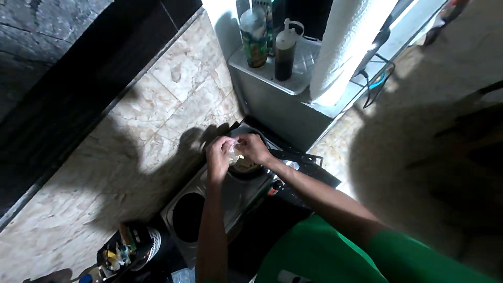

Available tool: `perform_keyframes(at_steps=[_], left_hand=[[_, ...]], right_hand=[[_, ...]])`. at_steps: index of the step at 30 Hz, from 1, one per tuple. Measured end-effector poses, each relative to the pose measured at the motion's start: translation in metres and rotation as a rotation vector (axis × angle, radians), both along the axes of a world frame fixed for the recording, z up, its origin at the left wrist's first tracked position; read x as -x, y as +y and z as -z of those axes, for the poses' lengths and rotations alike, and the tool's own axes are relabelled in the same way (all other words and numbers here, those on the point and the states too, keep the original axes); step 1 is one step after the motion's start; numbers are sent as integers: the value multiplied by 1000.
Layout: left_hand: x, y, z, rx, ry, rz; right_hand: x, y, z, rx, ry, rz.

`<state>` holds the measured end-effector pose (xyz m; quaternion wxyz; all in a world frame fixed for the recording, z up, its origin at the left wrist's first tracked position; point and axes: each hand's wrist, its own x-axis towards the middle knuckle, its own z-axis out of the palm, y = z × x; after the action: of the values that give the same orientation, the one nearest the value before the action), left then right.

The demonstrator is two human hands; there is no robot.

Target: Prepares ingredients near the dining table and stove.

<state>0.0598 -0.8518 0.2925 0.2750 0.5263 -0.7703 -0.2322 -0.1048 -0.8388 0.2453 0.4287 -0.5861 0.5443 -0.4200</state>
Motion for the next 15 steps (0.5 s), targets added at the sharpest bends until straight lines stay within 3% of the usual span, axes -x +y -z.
perform_keyframes(at_steps=[7,15], left_hand=[[-8,-2,-4,74,25,-172],[-9,1,14,83,200,-372]], right_hand=[[11,3,-2,-67,-35,33],[14,10,-6,-95,-120,127]])
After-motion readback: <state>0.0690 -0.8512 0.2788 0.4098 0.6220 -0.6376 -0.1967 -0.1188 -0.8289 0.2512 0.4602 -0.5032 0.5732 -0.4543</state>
